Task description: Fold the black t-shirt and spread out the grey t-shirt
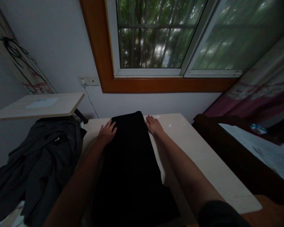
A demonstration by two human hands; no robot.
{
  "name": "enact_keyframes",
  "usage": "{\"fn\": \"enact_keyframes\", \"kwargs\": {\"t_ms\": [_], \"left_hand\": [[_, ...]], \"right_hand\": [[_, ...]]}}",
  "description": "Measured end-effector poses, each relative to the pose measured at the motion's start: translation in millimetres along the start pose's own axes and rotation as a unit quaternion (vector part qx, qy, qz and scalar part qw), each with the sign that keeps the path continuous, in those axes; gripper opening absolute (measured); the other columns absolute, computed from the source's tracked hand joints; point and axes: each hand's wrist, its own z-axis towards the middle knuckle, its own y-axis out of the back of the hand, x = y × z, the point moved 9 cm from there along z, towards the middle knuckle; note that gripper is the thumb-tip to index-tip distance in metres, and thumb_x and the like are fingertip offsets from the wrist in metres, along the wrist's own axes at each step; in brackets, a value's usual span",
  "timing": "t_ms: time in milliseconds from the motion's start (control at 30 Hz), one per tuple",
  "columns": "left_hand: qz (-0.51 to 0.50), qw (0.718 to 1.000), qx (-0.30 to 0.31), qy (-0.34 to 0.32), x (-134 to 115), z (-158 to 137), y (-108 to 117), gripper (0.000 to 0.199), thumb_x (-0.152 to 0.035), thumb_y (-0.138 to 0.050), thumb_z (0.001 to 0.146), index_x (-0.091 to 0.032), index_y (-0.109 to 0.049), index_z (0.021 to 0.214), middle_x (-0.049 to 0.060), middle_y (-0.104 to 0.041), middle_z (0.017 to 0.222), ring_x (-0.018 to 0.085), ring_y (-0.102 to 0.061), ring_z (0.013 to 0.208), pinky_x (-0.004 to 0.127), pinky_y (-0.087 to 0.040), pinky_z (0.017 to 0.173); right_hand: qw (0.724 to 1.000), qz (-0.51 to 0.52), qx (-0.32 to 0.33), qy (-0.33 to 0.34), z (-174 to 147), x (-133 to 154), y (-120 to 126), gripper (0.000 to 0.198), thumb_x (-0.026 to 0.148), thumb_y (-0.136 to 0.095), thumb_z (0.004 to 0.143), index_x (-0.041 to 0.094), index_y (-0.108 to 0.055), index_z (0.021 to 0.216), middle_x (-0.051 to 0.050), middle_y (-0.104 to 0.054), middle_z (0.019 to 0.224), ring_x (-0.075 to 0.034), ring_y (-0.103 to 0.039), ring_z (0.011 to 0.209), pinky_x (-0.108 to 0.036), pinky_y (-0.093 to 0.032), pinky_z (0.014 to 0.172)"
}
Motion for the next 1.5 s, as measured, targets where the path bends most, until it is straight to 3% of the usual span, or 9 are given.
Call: {"fn": "enact_keyframes", "kwargs": {"t_ms": [167,433,600,767,967,1167,1500], "left_hand": [[-0.051,0.998,-0.026,-0.01,18,-20,8,0.056,-0.04,-0.033,0.103,-0.016,-0.038,0.153,0.014,-0.04,0.158,0.025,-0.033,0.148,0.048,-0.023,0.123],[-0.169,0.984,-0.005,-0.059,8,-86,30,0.054,-0.046,-0.04,0.1,-0.023,-0.044,0.149,0.01,-0.049,0.152,0.025,-0.043,0.142,0.049,-0.03,0.12],[-0.248,0.967,-0.056,0.013,19,-113,43,0.059,-0.046,-0.054,0.093,-0.02,-0.047,0.145,0.013,-0.064,0.131,0.028,-0.057,0.126,0.051,-0.042,0.111],[-0.297,0.953,-0.016,0.061,12,-127,41,0.067,-0.044,-0.063,0.085,-0.019,-0.047,0.144,0.008,-0.071,0.1,0.027,-0.07,0.094,0.046,-0.056,0.088],[-0.323,0.945,-0.014,0.049,-3,-130,47,0.061,-0.04,-0.065,0.082,-0.021,-0.053,0.139,0.009,-0.072,0.107,0.027,-0.07,0.095,0.044,-0.057,0.084],[-0.32,0.944,-0.045,0.067,6,-124,40,0.057,-0.039,-0.065,0.082,-0.021,-0.057,0.135,0.01,-0.07,0.115,0.028,-0.068,0.104,0.046,-0.055,0.091],[-0.271,0.955,-0.055,0.108,17,-82,37,0.048,-0.037,-0.065,0.084,-0.023,-0.06,0.13,0.006,-0.073,0.097,0.024,-0.068,0.09,0.037,-0.053,0.08]], "right_hand": [[0.997,0.05,-0.018,0.055,-31,-3,12,0.054,0.046,-0.026,0.106,0.022,-0.049,0.148,-0.007,-0.042,0.158,-0.026,-0.032,0.149,-0.048,-0.024,0.122],[0.977,0.171,-0.018,0.123,-94,10,26,0.047,0.045,-0.035,0.105,0.03,-0.05,0.148,-0.004,-0.054,0.149,-0.026,-0.043,0.144,-0.053,-0.029,0.12],[0.959,0.249,-0.043,0.126,-126,21,42,0.043,0.044,-0.047,0.101,0.029,-0.058,0.141,-0.007,-0.063,0.139,-0.026,-0.053,0.133,-0.049,-0.039,0.115],[0.944,0.308,-0.036,0.111,-146,29,50,0.034,0.042,-0.054,0.099,0.029,-0.068,0.127,-0.007,-0.071,0.12,-0.025,-0.062,0.116,-0.045,-0.048,0.103],[0.938,0.322,-0.034,0.127,-150,35,50,0.023,0.04,-0.057,0.097,0.028,-0.077,0.101,-0.005,-0.075,0.106,-0.025,-0.063,0.112,-0.043,-0.046,0.102],[0.942,0.313,-0.053,0.112,-140,32,47,0.032,0.04,-0.048,0.101,0.028,-0.077,0.106,-0.004,-0.076,0.106,-0.024,-0.065,0.107,-0.042,-0.047,0.1],[0.953,0.285,-0.069,0.078,-102,25,32,0.042,0.046,-0.041,0.102,0.027,-0.071,0.123,-0.006,-0.074,0.119,-0.026,-0.062,0.116,-0.045,-0.044,0.105]]}}
